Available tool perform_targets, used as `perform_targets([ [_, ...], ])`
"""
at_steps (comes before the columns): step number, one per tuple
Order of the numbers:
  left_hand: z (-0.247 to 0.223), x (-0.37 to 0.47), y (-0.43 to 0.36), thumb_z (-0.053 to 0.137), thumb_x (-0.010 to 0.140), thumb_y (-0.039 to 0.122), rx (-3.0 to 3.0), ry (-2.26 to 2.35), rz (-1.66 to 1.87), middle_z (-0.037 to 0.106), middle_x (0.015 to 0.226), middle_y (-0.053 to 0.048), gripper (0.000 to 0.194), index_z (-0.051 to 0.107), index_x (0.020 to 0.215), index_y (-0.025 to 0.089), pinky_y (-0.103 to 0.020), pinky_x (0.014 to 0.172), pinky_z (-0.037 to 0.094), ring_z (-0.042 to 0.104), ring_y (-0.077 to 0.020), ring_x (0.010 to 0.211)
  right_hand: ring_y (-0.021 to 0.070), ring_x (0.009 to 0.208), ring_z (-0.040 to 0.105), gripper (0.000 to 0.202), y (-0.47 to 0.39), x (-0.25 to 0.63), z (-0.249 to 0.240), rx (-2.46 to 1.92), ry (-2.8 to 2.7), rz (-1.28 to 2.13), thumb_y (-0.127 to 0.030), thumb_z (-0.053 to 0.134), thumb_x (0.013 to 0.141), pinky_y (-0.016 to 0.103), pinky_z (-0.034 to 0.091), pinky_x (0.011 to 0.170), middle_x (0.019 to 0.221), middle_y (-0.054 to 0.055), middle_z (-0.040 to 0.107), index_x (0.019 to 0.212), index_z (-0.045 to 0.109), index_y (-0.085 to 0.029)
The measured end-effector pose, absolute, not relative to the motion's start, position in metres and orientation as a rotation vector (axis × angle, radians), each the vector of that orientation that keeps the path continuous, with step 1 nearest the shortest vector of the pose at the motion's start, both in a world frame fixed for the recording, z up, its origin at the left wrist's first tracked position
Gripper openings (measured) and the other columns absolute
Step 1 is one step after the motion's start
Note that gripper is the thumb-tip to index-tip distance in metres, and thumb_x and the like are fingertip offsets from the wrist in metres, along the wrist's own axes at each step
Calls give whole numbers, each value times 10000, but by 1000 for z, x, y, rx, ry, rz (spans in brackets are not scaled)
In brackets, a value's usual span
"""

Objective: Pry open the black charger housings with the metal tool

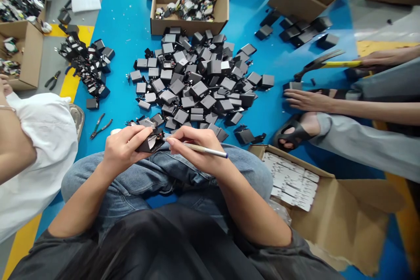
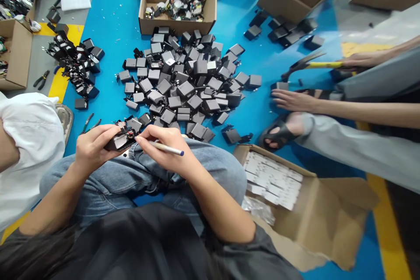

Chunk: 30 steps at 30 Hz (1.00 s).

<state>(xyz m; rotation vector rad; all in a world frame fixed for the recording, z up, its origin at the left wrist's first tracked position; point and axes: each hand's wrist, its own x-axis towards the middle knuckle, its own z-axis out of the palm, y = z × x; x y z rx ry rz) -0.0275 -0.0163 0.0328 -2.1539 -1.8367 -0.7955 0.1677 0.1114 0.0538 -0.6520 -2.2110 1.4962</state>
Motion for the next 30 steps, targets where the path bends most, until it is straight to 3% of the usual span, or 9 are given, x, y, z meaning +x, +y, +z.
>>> perform_targets([
  [4,37,-26,-15,692,885,371,-2214,-1828,-851,745,1043,-71,385,578,1226,234,-258,778,558,730,-189,901,87,518,610,240,111,164,55,-653,-2167,1639,-279,595,926,185,433,529,598,-23,688,709,602,-178],
  [10,38,-30,-13,729,856,368,-2176,-1996,-983,726,1109,-77,408,593,1217,234,-262,822,564,715,-199,990,87,457,590,358,109,173,64,-724,-1907,1453,-333,561,964,199,462,488,521,-26,630,638,576,-187],
  [16,38,-29,-11,792,797,294,-2118,-2119,-1303,711,1096,-54,422,590,1163,235,-288,886,570,688,-194,1037,110,541,644,86,108,178,68,-656,-1837,1400,-261,658,895,217,511,499,668,-16,687,840,660,-195],
  [20,37,-25,-11,805,772,245,-2145,-2133,-1442,696,1116,-60,448,564,1149,232,-300,891,584,676,-199,1090,123,627,670,76,107,177,70,-631,-1968,1271,-236,669,884,231,551,583,752,13,738,825,693,-194],
  [25,33,-20,-12,781,777,233,-2123,-2343,-1564,688,1233,-89,485,468,1147,244,-327,904,590,679,-222,1154,132,728,699,94,106,178,67,-587,-1994,1320,-225,705,867,223,584,635,893,24,758,957,702,-198],
  [28,30,-15,-10,758,790,246,-2093,-2428,-1690,696,1218,-96,472,404,1103,247,-365,963,571,689,-220,1135,124,698,699,120,101,174,61,-591,-1981,1357,-232,647,921,218,577,624,856,17,744,1028,688,-197],
  [30,27,-12,-9,748,793,244,-2061,-2424,-1755,690,1182,-88,474,391,1104,245,-367,969,566,689,-210,1113,140,784,717,160,96,168,56,-562,-1998,1288,-226,575,968,244,596,713,904,35,740,1088,676,-198],
])
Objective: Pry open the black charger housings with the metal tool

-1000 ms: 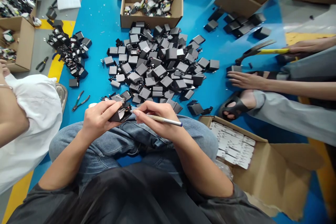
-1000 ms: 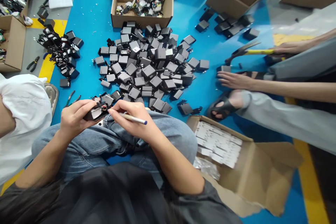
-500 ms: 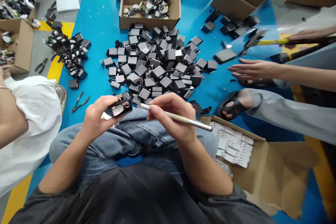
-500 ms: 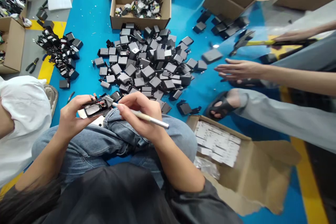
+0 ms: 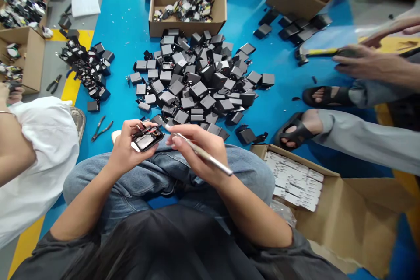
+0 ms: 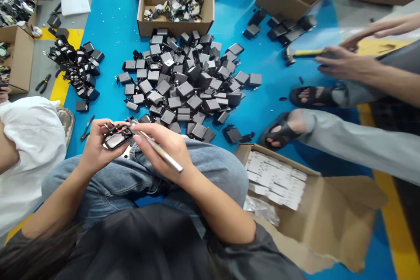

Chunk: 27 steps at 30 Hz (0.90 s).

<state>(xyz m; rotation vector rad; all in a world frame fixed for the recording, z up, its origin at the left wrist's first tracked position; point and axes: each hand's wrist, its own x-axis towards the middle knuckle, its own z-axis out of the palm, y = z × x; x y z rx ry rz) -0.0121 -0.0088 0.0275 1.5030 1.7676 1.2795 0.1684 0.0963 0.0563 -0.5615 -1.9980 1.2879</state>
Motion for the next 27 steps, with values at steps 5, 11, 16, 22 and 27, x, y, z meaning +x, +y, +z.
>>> perform_targets([
  [5,23,-12,-9,722,787,195,1562,1768,1212,565,1258,-134,682,315,1332,240,-394,985,554,627,-233,1181,185,1085,676,228,89,155,44,-496,-2096,1096,-184,519,987,327,574,945,1156,93,700,1169,654,-213],
  [11,29,-24,-13,632,835,122,1879,1809,965,491,1428,-162,749,271,1480,251,-397,982,554,540,-271,1298,180,1109,667,260,93,156,42,-516,-2071,1096,-157,497,988,347,555,984,1176,75,705,1192,639,-236],
  [16,33,-29,-11,682,866,206,2124,2070,939,610,1305,-120,583,414,1382,254,-377,917,566,593,-262,1204,217,1208,612,272,97,157,49,-322,-2112,962,-154,509,972,428,522,1049,1208,84,711,1204,635,-221],
  [22,34,-27,-10,713,844,244,1974,2036,1072,599,1257,-105,525,442,1294,241,-264,738,596,602,-225,1186,230,1005,649,160,103,160,48,-277,-2185,777,-242,615,937,402,570,906,945,65,730,1082,673,-210],
  [27,32,-22,-11,715,836,272,1983,2056,1097,594,1220,-119,488,454,1247,225,-261,698,585,615,-224,1131,203,880,656,332,94,153,40,-455,-2109,849,-444,705,878,332,582,785,976,89,685,1085,629,-196],
])
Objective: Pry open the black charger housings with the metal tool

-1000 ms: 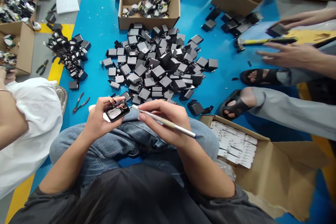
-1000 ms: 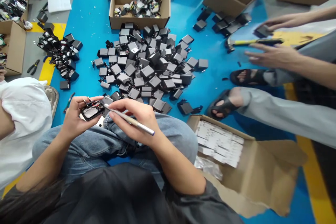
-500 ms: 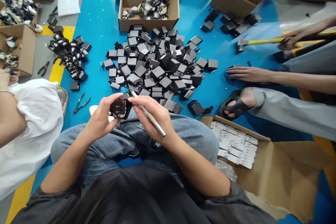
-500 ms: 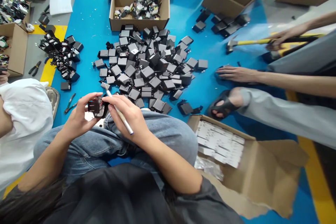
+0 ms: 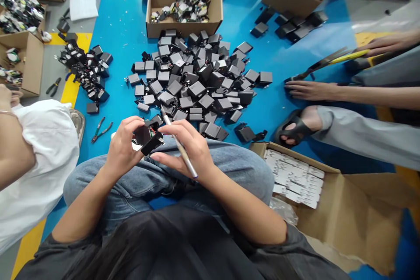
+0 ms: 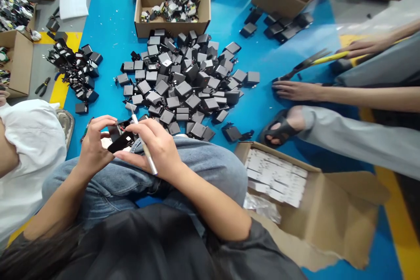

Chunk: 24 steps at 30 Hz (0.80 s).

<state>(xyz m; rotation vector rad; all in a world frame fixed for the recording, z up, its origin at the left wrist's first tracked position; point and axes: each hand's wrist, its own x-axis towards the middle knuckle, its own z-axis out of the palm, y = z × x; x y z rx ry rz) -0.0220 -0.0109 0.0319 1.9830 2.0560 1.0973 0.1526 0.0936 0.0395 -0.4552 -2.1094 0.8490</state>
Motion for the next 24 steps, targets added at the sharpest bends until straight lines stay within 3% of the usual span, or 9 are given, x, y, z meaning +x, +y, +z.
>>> perform_targets([
  [4,32,-18,-11,694,849,265,1956,2114,1012,578,1255,-131,495,467,1287,221,-273,719,583,619,-234,1133,175,857,669,149,92,151,39,-485,-2088,914,-267,660,919,293,573,796,942,61,704,1055,639,-210],
  [9,36,-18,-9,727,795,244,1808,2022,985,583,1250,-100,537,515,1288,246,-259,709,599,618,-224,1113,147,888,684,181,105,163,40,-486,-2131,933,-157,535,965,238,549,762,1007,55,698,1021,688,-235],
  [14,31,-17,-10,821,719,307,1551,1857,1040,586,1217,-88,619,519,1256,242,-245,691,609,615,-197,1044,174,889,670,237,110,164,38,-456,-2226,794,-139,506,967,280,552,769,1004,72,710,1022,714,-239],
  [18,28,-12,-10,787,728,262,1541,1913,1040,599,1256,-88,600,495,1252,245,-238,675,583,639,-197,1043,193,913,685,291,107,165,50,-495,-2040,850,-165,521,968,338,581,832,1018,67,731,1174,701,-263],
  [21,25,-10,-10,743,748,244,1619,2031,1043,616,1263,-90,555,481,1238,239,-260,692,568,651,-218,1087,173,840,698,304,93,169,61,-359,-1919,1031,-177,544,961,301,606,783,972,66,736,1233,672,-226],
  [24,21,-10,-11,767,718,279,1623,2210,1052,656,1161,-72,592,475,1231,246,-314,678,562,680,-234,989,151,823,697,248,73,168,64,-161,-1903,1135,-154,570,939,232,610,760,955,85,718,1167,669,-148],
])
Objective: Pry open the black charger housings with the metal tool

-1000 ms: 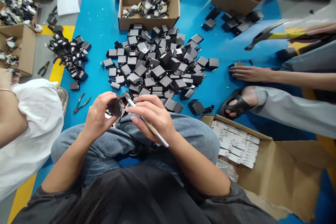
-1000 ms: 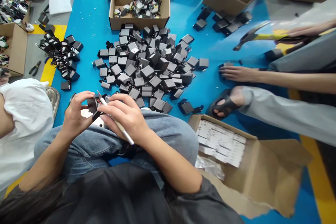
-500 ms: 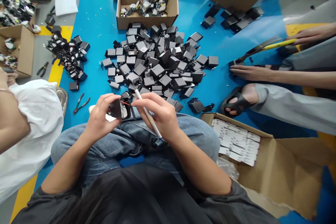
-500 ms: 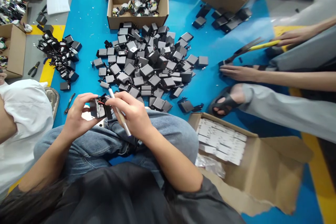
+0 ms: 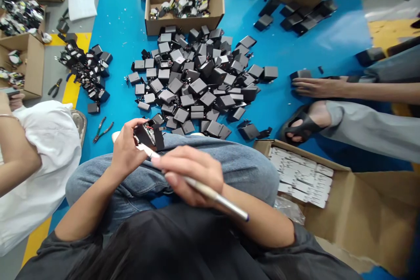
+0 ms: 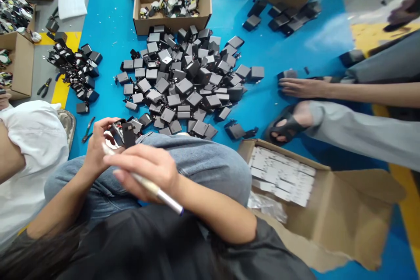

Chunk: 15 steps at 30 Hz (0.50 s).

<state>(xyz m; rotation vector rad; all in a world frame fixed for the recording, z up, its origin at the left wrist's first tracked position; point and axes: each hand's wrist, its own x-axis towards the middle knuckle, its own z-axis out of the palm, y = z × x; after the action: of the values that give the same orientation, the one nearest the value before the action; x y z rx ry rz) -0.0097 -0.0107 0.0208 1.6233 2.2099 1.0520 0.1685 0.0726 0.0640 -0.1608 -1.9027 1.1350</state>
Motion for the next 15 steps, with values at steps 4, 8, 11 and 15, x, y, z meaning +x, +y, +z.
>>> perform_targets([
  [4,19,-9,-11,787,716,360,1585,2270,1109,669,1069,-45,607,466,1223,262,-310,606,537,681,-194,806,166,983,678,228,57,161,56,-153,-1925,1084,-144,545,953,243,594,882,1044,121,675,1163,631,-119],
  [8,21,-7,-11,772,745,387,1648,2284,1138,643,1130,-57,585,458,1213,232,-260,604,510,668,-166,840,143,911,669,262,67,156,48,-384,-1864,1026,-120,481,980,274,604,836,1051,82,643,1193,610,-201],
  [11,21,-7,-11,800,740,382,1702,2284,1138,624,1190,-88,612,452,1217,221,-250,608,501,668,-184,931,117,742,644,245,79,154,44,-561,-1867,1081,-178,567,957,276,612,748,1082,62,642,1192,604,-232],
  [15,21,-9,-12,782,774,398,1811,2252,1143,636,1196,-94,573,454,1212,228,-286,700,539,669,-216,1040,161,775,652,333,86,150,38,-604,-1975,1108,-282,710,873,329,611,784,1035,59,668,1179,596,-220],
])
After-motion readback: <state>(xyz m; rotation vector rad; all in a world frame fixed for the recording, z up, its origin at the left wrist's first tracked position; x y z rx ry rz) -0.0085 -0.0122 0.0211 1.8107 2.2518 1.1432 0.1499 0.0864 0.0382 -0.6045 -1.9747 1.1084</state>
